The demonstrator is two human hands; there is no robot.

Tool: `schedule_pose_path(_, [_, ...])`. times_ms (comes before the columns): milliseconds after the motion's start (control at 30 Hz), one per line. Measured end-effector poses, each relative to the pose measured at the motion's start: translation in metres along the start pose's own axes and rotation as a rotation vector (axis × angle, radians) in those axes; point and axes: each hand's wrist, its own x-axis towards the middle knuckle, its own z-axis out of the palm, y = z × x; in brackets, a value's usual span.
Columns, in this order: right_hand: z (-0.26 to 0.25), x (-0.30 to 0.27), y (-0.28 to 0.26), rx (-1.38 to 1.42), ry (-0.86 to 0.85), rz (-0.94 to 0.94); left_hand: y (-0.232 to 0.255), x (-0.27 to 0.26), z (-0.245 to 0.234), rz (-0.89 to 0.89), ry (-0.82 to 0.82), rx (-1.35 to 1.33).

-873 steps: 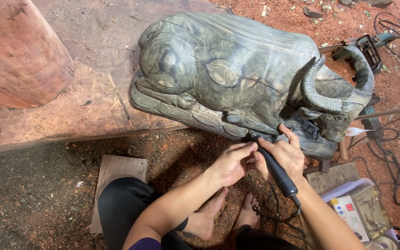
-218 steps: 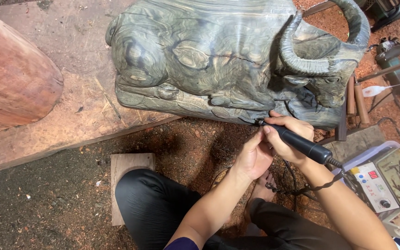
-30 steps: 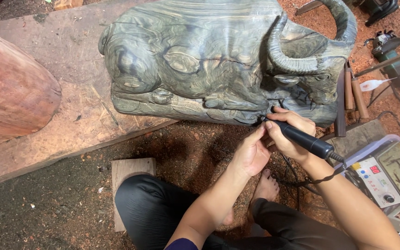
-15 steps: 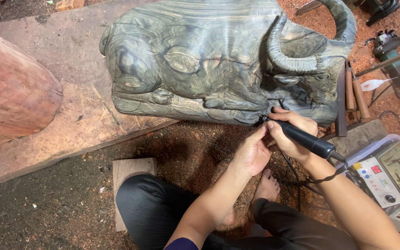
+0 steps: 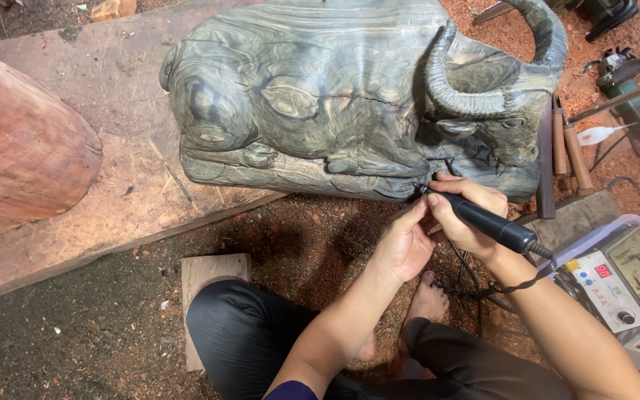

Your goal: The person uses a rotary carving tool to refine the details of a wooden buffalo sculpture. They focus on the neck and shoulder area, carefully shaping the wood and removing material to enhance the texture and form of the piece.

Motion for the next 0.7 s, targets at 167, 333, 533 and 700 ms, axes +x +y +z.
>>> schedule_pose_path(167, [-0.001, -0.001, 0.003, -0.013, 0.000, -0.030, 0.000, -0.001, 0.003, 0.005, 0.000, 0.001])
schedule_pose_path(333, [0.000, -0.001, 0.004, -0.012, 0.004, -0.042, 0.001, -0.001, 0.003, 0.013, -0.004, 0.029])
schedule_pose_path(533, [-0.001, 0.000, 0.004, -0.003, 0.009, -0.039, 0.000, 0.003, 0.002, 0.006, 0.013, 0.012])
schedule_pose_path(700, [-0.003, 0.000, -0.001, 0.006, 0.012, -0.048, -0.006, 0.005, -0.003, 0.014, 0.031, 0.023])
